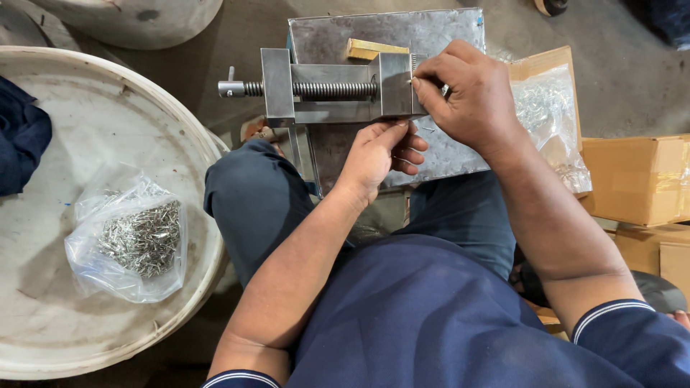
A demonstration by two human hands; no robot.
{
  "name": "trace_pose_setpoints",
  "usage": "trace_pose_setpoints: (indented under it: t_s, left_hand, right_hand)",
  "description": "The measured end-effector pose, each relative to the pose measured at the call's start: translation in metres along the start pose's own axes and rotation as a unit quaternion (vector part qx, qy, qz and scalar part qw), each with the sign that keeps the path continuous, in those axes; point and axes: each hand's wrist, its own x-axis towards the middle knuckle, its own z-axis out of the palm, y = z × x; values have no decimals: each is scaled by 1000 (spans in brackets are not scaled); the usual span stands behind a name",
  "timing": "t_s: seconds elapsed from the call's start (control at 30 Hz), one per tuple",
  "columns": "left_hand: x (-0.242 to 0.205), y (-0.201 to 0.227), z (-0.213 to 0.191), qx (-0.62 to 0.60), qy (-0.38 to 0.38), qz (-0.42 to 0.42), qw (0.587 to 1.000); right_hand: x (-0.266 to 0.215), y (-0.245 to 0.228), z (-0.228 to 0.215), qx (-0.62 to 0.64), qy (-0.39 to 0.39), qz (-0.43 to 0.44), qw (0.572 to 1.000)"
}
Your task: The person sits on the floor and uses a bench vise to assemble small metal fasteners. They place a fastener into the vise jaws, tighten the screw to secure it, and then manipulate it with their hands before removing it and placing it on the workbench. This process is repeated for multiple fasteners.
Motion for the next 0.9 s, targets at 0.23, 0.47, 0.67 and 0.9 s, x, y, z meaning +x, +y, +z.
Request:
trace_pose_setpoints:
  t_s: [0.23,0.47,0.67,0.9]
  left_hand:
    - [-1,-1,0,12,7,12,1000]
    - [1,-4,1,22,32,21,999]
    - [3,-12,0,107,38,71,991]
    - [-11,0,4,288,45,176,940]
  right_hand:
    - [-8,-6,4,-5,31,4,1000]
    - [-44,-9,11,92,81,71,990]
    - [-86,-7,39,154,82,126,977]
    - [-78,-13,31,96,87,85,988]
